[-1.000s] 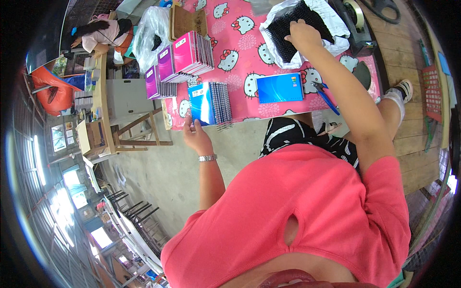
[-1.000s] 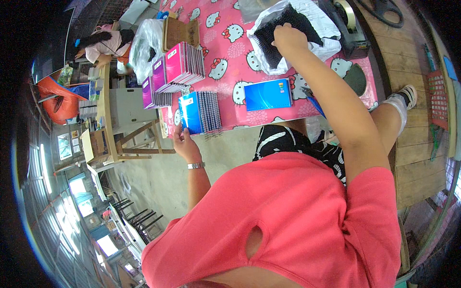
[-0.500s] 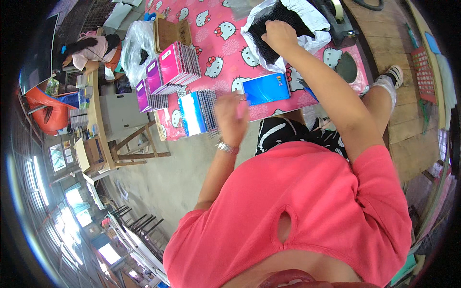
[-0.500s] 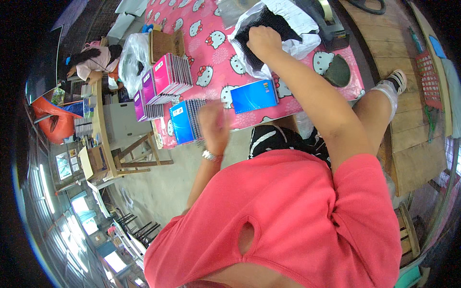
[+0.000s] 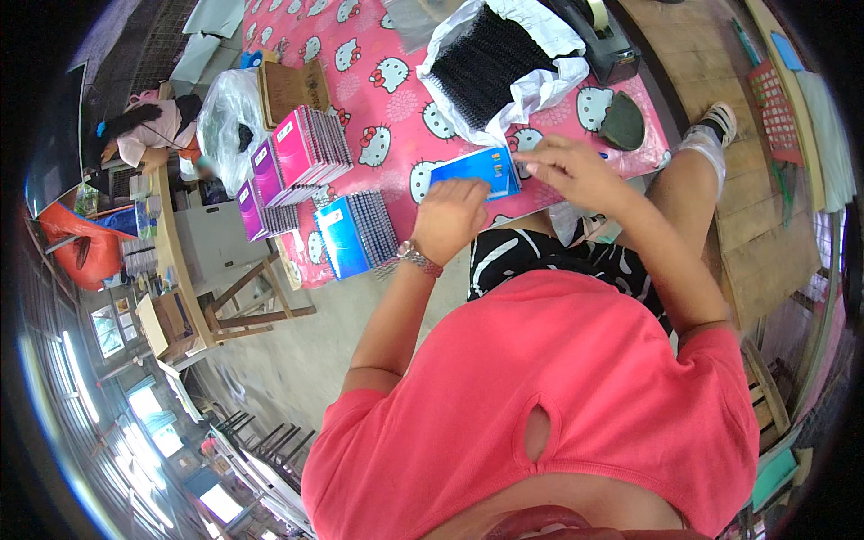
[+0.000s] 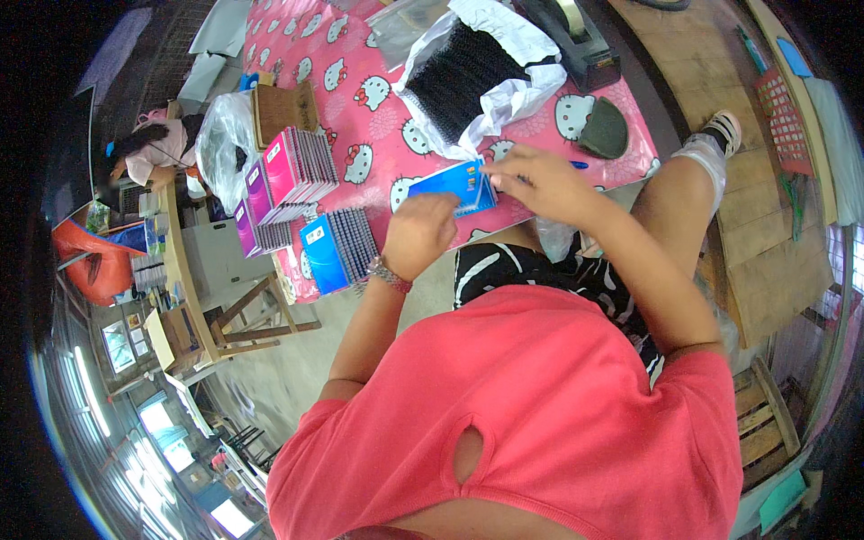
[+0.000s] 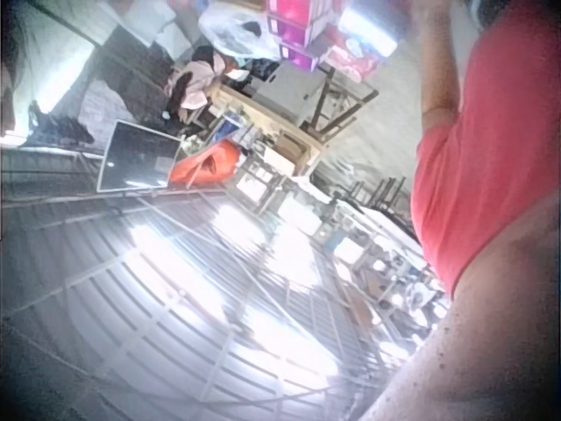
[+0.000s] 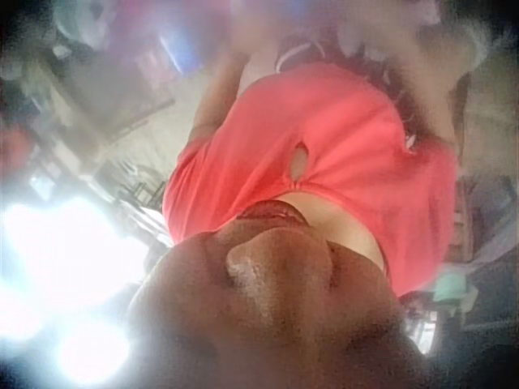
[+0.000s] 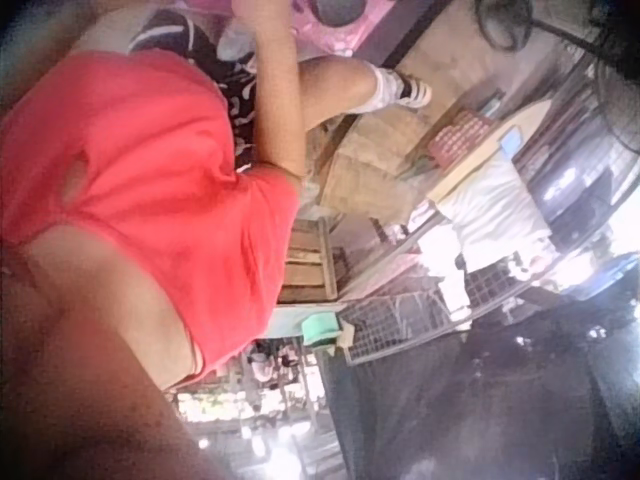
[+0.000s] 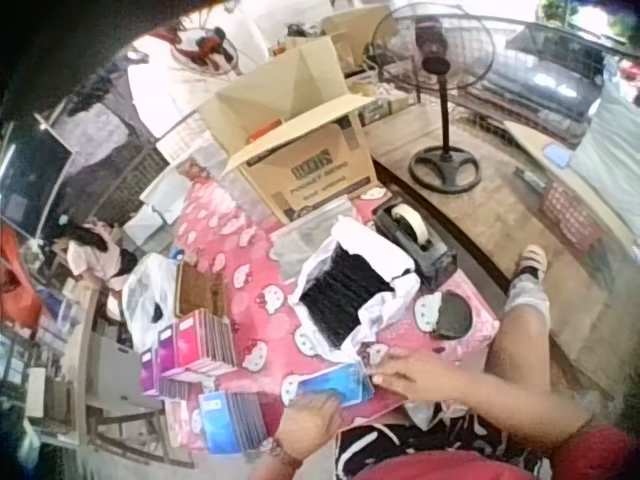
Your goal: The person uses a pair of blue-handled pliers to trim and bend the ends of the metal spiral bindings on a series of blue notebooks taken from a stack on a table.
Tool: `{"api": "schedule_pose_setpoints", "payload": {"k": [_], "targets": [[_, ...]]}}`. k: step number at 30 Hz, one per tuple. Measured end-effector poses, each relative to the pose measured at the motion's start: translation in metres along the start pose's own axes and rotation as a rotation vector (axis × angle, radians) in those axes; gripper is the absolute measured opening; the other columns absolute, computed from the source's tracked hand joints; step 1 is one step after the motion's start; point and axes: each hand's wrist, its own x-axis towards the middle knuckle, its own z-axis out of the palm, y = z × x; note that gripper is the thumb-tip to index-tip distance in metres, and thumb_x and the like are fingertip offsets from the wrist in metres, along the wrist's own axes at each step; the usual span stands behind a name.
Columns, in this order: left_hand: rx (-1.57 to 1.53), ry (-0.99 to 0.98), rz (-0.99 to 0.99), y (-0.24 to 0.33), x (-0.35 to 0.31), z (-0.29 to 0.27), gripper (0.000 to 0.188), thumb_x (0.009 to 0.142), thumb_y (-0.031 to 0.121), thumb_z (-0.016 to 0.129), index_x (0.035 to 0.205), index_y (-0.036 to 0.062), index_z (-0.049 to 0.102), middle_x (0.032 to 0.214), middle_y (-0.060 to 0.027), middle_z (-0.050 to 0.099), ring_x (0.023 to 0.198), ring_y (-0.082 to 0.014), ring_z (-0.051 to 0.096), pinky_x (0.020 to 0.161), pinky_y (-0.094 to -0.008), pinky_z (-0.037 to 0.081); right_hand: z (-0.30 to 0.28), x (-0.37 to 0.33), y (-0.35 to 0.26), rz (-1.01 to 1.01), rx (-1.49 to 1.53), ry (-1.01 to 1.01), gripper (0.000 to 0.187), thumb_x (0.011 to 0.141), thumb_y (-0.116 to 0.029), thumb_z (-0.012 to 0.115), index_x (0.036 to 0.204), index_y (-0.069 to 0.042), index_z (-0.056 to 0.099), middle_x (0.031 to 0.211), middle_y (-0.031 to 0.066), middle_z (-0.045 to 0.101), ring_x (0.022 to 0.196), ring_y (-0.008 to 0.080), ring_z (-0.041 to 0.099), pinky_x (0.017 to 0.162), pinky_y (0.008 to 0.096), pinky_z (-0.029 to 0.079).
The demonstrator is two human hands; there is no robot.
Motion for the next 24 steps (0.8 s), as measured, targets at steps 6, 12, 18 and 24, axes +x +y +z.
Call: {"api": "schedule_pose_setpoints", "payload": {"k": [6,12,18,24], "targets": [[0.075,0.180,-0.031,-0.003,0.019,0.009,0.022,0.077,0.009,0.063,0.099,0.0051,0.060,0.096,-0.0111,0.064,0.093,-0.0307,0.058,0.093,-0.0465,0.040,0.024,0.000,0.000,-0.040,0.007,0.201,0.020,0.087,-0.013,0.062,0.106,-0.010,0.070,0.092,0.0116,0.061,0.085,0.0301,0.061,0.075,0.0393,0.049],[0.060,0.217,-0.057,-0.007,0.023,0.013,0.021,0.079,0.017,0.068,0.097,0.0071,0.061,0.094,-0.0081,0.063,0.095,-0.0270,0.057,0.096,-0.0465,0.037,0.026,0.006,0.003,-0.098,-0.020,0.282,0.019,0.082,-0.003,0.063,0.100,-0.007,0.069,0.089,0.0115,0.059,0.086,0.0299,0.061,0.077,0.0397,0.049],[0.007,0.207,-0.010,0.004,0.025,0.012,0.019,0.081,0.015,0.067,0.097,0.0066,0.060,0.093,-0.0104,0.063,0.090,-0.0301,0.058,0.089,-0.0446,0.038,0.021,-0.003,0.004,-0.113,-0.028,0.208,0.021,0.081,0.001,0.063,0.099,-0.007,0.069,0.090,0.0121,0.058,0.085,0.0295,0.061,0.075,0.0392,0.049],[-0.001,0.221,-0.009,0.012,0.023,0.017,0.018,0.082,0.015,0.067,0.096,0.0068,0.060,0.092,-0.0100,0.063,0.090,-0.0296,0.058,0.090,-0.0445,0.038,0.021,-0.012,0.006,-0.028,0.096,0.206,0.021,0.084,0.000,0.063,0.102,-0.007,0.070,0.091,0.0111,0.058,0.084,0.0272,0.059,0.075,0.0357,0.048]]}}
